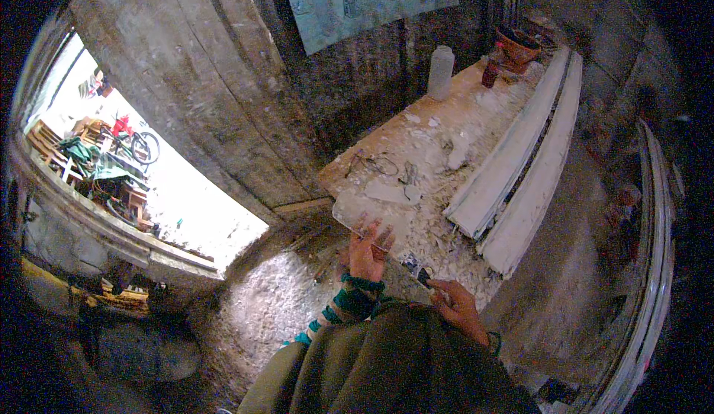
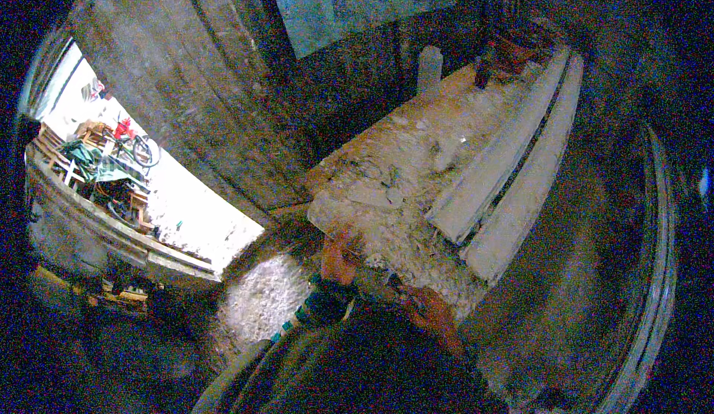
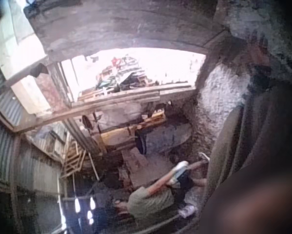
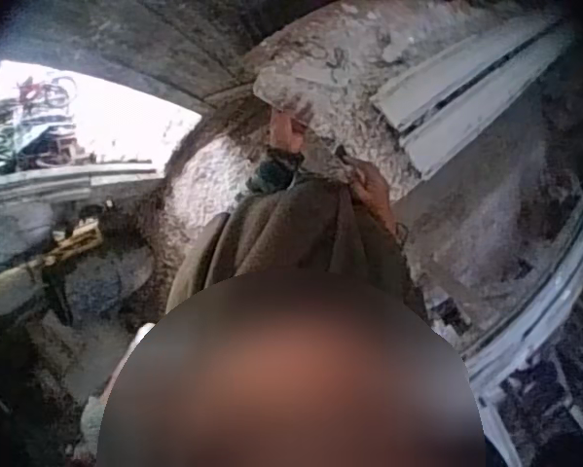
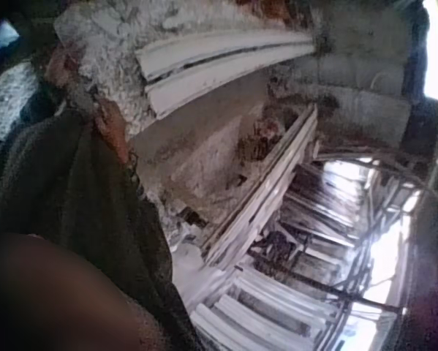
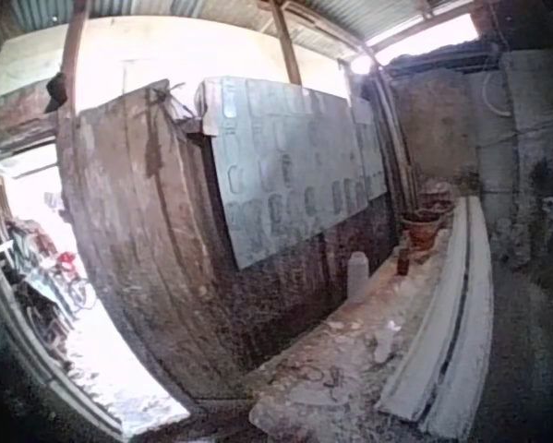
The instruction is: The person scrapes plaster or paint residue from a white rectangular panel using a metal scraper. They hold the panel with one hand and scrape with the other, repeatedly removing flakes and debris from the surface.
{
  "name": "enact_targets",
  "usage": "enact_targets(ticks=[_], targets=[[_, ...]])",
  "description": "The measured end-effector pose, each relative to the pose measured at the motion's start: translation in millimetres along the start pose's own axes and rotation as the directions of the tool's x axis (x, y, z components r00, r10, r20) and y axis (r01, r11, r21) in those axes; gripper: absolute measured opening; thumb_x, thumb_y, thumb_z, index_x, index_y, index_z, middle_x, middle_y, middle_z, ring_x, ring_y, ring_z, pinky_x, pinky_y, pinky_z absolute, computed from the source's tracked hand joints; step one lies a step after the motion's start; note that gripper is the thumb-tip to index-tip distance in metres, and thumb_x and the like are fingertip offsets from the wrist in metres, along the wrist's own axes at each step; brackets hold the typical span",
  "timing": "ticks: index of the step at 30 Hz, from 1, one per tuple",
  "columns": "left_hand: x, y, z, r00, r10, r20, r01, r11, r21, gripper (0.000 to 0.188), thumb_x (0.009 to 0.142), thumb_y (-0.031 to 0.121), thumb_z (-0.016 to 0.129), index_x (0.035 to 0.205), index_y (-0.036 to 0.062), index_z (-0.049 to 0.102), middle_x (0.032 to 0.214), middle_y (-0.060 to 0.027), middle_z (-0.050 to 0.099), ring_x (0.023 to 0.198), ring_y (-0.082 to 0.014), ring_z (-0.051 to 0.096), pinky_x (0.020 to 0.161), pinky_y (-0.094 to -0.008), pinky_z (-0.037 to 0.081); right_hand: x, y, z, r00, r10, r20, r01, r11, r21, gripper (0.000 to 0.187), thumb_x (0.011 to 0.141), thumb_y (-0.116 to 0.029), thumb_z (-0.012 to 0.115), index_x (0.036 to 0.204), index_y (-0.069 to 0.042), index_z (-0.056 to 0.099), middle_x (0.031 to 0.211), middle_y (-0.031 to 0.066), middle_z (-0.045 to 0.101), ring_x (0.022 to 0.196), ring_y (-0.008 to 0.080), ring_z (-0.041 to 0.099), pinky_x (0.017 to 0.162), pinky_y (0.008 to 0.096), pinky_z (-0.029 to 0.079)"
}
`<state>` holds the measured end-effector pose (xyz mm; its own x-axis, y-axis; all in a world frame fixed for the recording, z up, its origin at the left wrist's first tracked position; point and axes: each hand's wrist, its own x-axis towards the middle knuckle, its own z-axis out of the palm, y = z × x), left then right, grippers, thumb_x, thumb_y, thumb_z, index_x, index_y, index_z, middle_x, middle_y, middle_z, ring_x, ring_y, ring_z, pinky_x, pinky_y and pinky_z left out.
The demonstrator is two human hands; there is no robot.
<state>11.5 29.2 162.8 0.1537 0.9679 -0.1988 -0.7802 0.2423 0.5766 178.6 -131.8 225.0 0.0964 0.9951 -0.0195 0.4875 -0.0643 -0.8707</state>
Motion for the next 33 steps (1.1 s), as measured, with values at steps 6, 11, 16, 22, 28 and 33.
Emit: enact_targets(ticks=[6,11,16,22,28,33], targets=[[-3,-3,-4,0.998,-0.056,0.021,0.057,0.997,-0.057,0.051,0.087,0.012,0.060,0.133,0.0174,0.039,0.123,-0.0086,0.051,0.102,-0.0299,0.057,0.084,-0.0409,0.052,1,-2,8,0.998,-0.045,-0.051,0.049,0.995,0.088,0.029,0.086,-0.020,0.060,0.111,-0.008,0.061,0.098,0.0122,0.063,0.091,0.0239,0.060,0.083,0.0345,0.045],[2,1,-20,0.980,-0.196,0.012,0.197,0.980,-0.031,0.051,0.087,0.011,0.059,0.134,0.0168,0.037,0.120,-0.0089,0.052,0.101,-0.0309,0.057,0.081,-0.0401,0.052,1,-2,3,0.998,0.055,0.016,-0.056,0.994,0.097,0.029,0.086,-0.020,0.060,0.112,-0.007,0.061,0.102,0.0107,0.063,0.094,0.0210,0.058,0.083,0.0350,0.045],[-1,1,-36,0.977,-0.211,0.031,0.210,0.977,0.030,0.051,0.087,0.009,0.059,0.132,0.0151,0.036,0.116,-0.0101,0.053,0.095,-0.0308,0.060,0.076,-0.0391,0.054,4,9,-1,0.975,0.208,0.077,-0.221,0.942,0.254,0.026,0.088,-0.019,0.059,0.111,-0.007,0.062,0.101,0.0079,0.063,0.085,0.0158,0.059,0.073,0.0317,0.049],[18,-11,-59,0.925,-0.367,0.095,0.317,0.886,0.338,0.045,0.088,0.009,0.056,0.129,0.0153,0.039,0.111,-0.0108,0.057,0.084,-0.0294,0.064,0.070,-0.0378,0.055,9,44,-9,0.933,0.278,-0.227,-0.193,0.922,0.335,0.025,0.089,-0.020,0.059,0.110,-0.008,0.060,0.098,0.0042,0.061,0.076,0.0110,0.057,0.059,0.0250,0.048],[63,-62,-79,0.832,-0.537,0.140,0.385,0.740,0.551,0.046,0.089,0.015,0.057,0.130,0.0182,0.038,0.116,-0.0117,0.057,0.093,-0.0276,0.060,0.072,-0.0386,0.053,12,41,-15,0.922,0.103,-0.372,-0.034,0.982,0.187,0.021,0.089,-0.019,0.058,0.107,-0.008,0.059,0.088,-0.0004,0.056,0.069,0.0070,0.050,0.049,0.0227,0.042],[121,-117,-109,0.887,-0.454,0.082,0.221,0.575,0.788,0.061,0.082,0.030,0.065,0.134,0.0162,0.036,0.117,-0.0140,0.055,0.106,-0.0291,0.051,0.084,-0.0459,0.045,6,21,-11,0.925,0.231,-0.303,-0.150,0.951,0.269,0.021,0.090,-0.020,0.057,0.107,-0.008,0.060,0.090,-0.0013,0.057,0.062,0.0058,0.047,0.048,0.0240,0.041]])
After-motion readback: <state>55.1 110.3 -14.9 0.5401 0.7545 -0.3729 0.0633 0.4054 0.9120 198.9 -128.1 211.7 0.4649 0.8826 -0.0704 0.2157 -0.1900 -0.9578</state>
